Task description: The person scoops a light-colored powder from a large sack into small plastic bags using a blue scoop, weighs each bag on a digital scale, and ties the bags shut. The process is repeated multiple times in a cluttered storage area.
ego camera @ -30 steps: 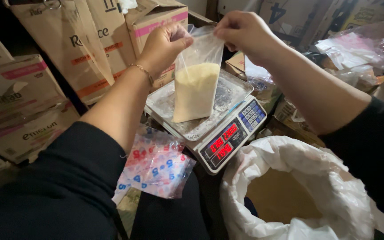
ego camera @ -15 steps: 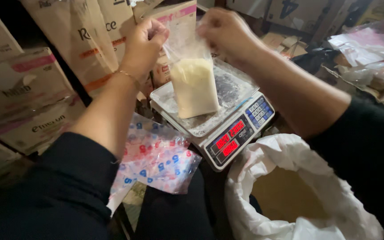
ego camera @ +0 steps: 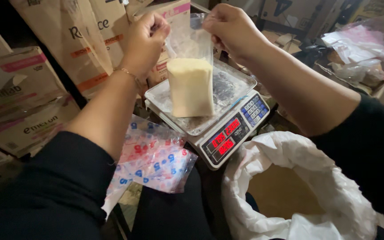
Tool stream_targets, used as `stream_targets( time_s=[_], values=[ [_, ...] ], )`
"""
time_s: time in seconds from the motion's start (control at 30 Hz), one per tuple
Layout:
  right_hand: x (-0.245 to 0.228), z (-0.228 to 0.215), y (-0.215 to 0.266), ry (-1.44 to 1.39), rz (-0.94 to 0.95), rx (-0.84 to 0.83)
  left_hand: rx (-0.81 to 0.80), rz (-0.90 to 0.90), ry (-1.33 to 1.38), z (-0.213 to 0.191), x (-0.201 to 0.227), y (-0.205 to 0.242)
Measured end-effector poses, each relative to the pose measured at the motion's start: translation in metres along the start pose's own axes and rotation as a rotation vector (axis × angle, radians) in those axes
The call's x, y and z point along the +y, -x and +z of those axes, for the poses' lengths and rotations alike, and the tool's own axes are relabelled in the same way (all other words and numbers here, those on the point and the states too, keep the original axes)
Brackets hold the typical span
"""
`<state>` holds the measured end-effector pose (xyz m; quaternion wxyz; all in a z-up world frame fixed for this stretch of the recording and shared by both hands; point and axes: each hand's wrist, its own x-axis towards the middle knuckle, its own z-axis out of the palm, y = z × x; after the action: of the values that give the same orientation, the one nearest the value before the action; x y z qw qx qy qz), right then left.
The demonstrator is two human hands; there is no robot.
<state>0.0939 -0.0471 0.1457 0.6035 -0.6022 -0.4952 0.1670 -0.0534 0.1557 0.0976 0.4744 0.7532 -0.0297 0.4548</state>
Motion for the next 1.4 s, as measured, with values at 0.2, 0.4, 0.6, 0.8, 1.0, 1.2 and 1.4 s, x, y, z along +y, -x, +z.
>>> stream_targets(
  time_s=[0.2, 0.4, 0.6, 0.8, 1.0, 1.2, 1.4],
  values=[
    [0.008, -0.015, 0.003, -0.014, 0.116, -0.002, -0.074, -0.026, -0.026, 0.027, 0.018, -0.007],
    [0.008, -0.009, 0.012, -0.078, 0.122, -0.442, -0.05, -0.12, 0.016, 0.034, 0.02, -0.015],
    [0.028, 0.028, 0.004, 0.209, -0.006, -0.2, -0.145, 0.113, -0.091, 0.04, 0.007, -0.006],
    [0.008, 0.033, -0.005, 0.177, -0.005, -0.197, -0.464, 0.134, -0.484, 0.027, -0.008, 0.019],
    [-0.019, 0.041, 0.001, 0.423, 0.083, -0.109, -0.591, -0.016, -0.691, 0.074, -0.021, -0.003],
    [0.005, 0.024, -0.005, -0.051, 0.139, -0.059, -0.526, -0.394, -0.242, 0.061, -0.017, 0.01],
    [0.072, -0.014, -0.018, -0.21, 0.419, 0.146, -0.595, -0.035, -0.106, 0.052, -0.045, 0.011]
  ],
)
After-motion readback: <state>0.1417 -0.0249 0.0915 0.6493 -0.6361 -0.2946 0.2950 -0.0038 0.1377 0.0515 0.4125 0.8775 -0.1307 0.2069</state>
